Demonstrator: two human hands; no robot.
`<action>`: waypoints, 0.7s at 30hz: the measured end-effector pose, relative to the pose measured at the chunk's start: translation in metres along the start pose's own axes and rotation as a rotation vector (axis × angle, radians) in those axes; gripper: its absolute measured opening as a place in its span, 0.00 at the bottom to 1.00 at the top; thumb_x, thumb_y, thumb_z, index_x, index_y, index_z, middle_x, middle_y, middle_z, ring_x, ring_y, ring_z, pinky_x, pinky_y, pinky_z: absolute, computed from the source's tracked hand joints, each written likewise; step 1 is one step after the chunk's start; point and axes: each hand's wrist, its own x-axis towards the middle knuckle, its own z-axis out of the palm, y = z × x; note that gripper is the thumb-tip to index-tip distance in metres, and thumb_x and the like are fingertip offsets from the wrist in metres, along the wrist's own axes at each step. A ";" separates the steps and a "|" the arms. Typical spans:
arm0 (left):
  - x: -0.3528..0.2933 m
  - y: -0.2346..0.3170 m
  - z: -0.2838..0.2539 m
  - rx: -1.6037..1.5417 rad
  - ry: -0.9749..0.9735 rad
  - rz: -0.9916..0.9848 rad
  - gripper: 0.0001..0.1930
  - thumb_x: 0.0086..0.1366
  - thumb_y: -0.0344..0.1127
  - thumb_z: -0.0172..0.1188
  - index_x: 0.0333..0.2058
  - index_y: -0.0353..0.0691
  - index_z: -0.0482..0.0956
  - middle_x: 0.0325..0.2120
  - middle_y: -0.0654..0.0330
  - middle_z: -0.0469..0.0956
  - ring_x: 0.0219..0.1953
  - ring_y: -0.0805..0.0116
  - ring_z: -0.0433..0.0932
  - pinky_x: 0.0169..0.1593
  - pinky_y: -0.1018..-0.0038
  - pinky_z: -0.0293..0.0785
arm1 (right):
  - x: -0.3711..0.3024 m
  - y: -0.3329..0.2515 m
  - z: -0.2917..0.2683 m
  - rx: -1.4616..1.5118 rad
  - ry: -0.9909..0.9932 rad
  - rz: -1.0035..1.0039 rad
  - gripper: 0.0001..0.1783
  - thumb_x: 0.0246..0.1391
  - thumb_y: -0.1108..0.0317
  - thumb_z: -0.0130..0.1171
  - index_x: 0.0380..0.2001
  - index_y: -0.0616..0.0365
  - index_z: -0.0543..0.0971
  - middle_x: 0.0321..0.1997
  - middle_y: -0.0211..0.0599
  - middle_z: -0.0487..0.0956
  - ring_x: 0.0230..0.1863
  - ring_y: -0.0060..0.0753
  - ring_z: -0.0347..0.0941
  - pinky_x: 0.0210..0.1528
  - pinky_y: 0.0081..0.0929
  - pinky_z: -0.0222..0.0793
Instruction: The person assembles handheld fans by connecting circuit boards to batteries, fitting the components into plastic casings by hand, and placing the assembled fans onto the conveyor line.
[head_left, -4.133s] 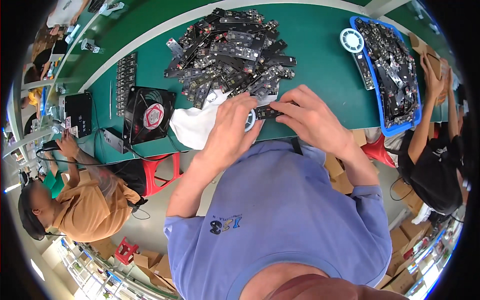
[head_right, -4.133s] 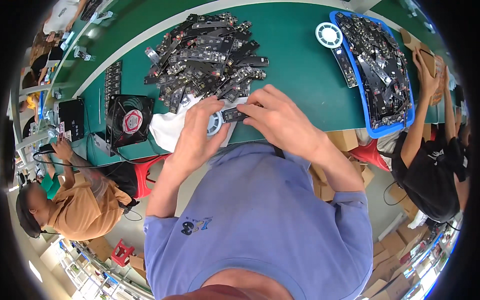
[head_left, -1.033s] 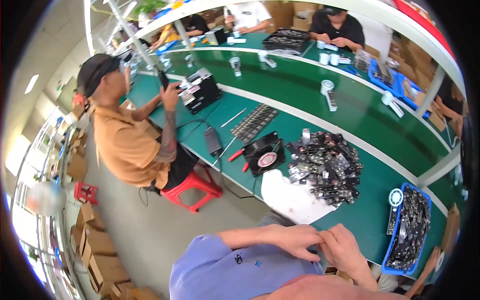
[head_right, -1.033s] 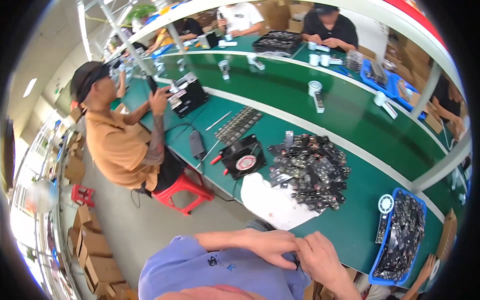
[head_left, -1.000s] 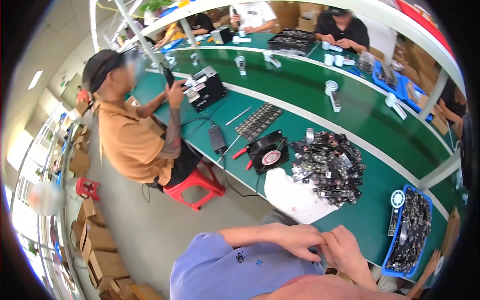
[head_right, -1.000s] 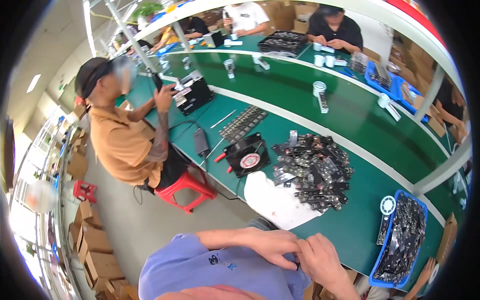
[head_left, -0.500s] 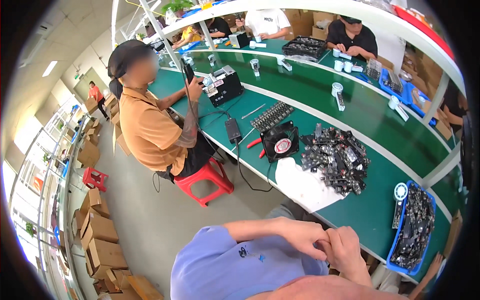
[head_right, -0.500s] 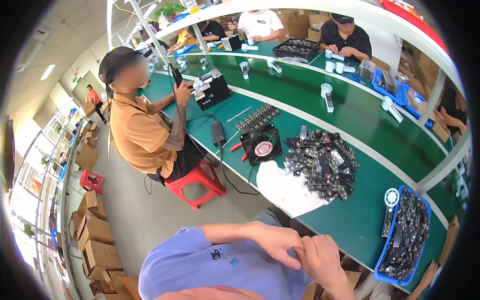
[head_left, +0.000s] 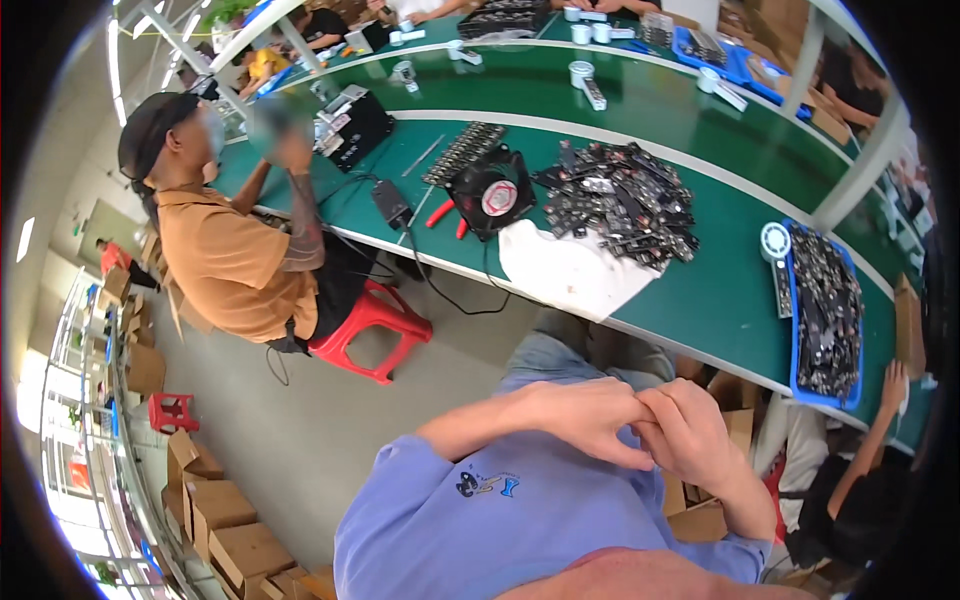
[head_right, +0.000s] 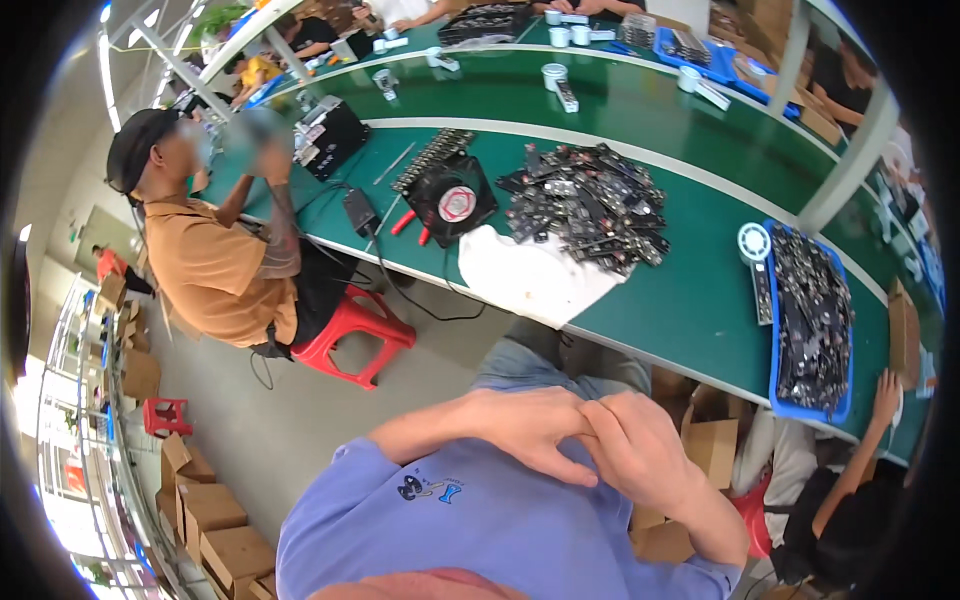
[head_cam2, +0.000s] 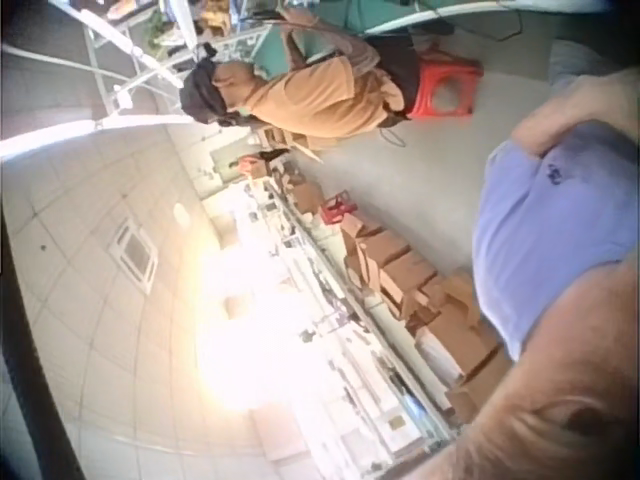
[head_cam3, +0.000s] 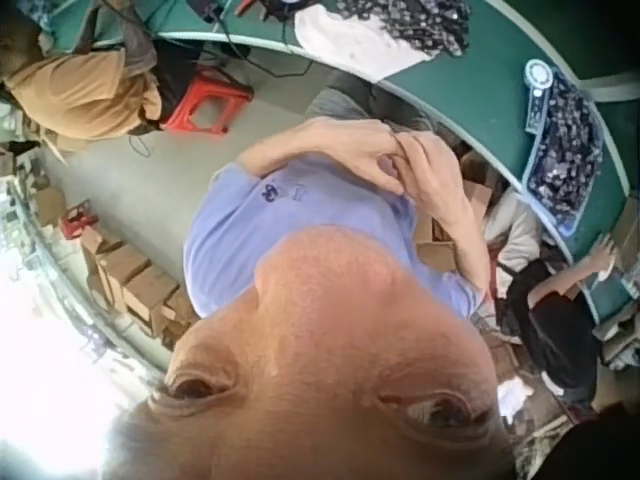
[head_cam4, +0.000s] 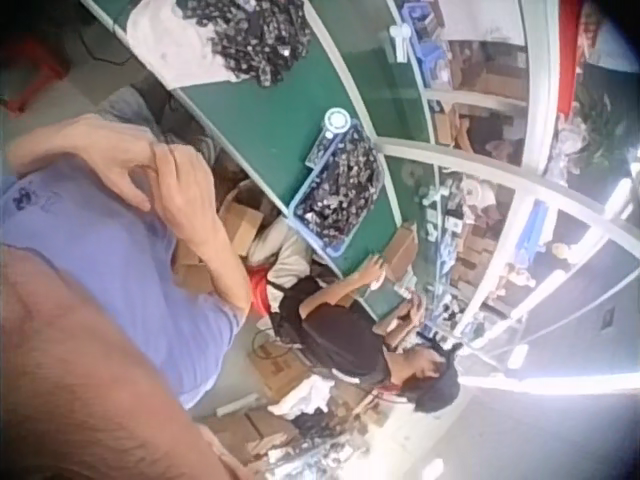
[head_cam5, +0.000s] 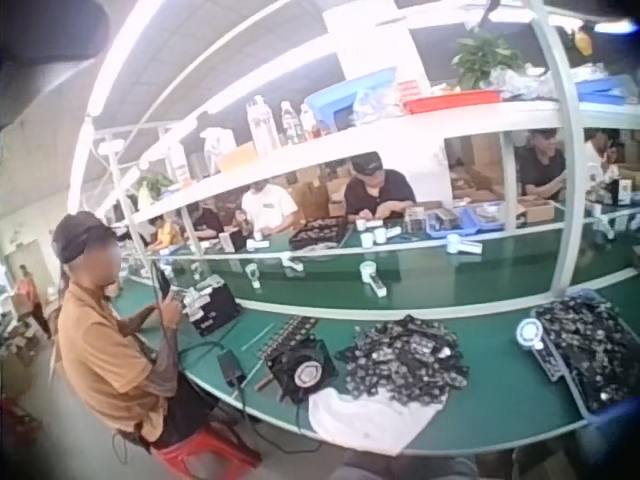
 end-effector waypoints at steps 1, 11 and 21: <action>-0.001 -0.001 0.004 -0.008 -0.019 0.020 0.17 0.65 0.47 0.70 0.39 0.38 0.86 0.31 0.54 0.87 0.31 0.53 0.85 0.34 0.60 0.77 | -0.004 -0.003 -0.002 -0.021 -0.001 0.019 0.16 0.43 0.70 0.73 0.37 0.62 0.81 0.30 0.35 0.74 0.29 0.40 0.74 0.32 0.34 0.68; -0.001 0.004 0.019 0.083 -0.029 0.278 0.16 0.66 0.45 0.69 0.42 0.38 0.87 0.32 0.50 0.86 0.32 0.46 0.83 0.36 0.57 0.77 | -0.027 -0.018 -0.011 -0.137 -0.118 -0.041 0.17 0.47 0.63 0.73 0.22 0.52 0.72 0.22 0.30 0.69 0.22 0.33 0.70 0.23 0.33 0.59; 0.014 -0.006 -0.011 0.000 -0.027 0.150 0.17 0.68 0.47 0.69 0.41 0.36 0.86 0.32 0.50 0.85 0.34 0.47 0.82 0.38 0.57 0.77 | -0.006 0.004 -0.011 -0.147 0.006 0.020 0.14 0.44 0.65 0.75 0.29 0.55 0.78 0.24 0.31 0.69 0.24 0.36 0.70 0.27 0.34 0.62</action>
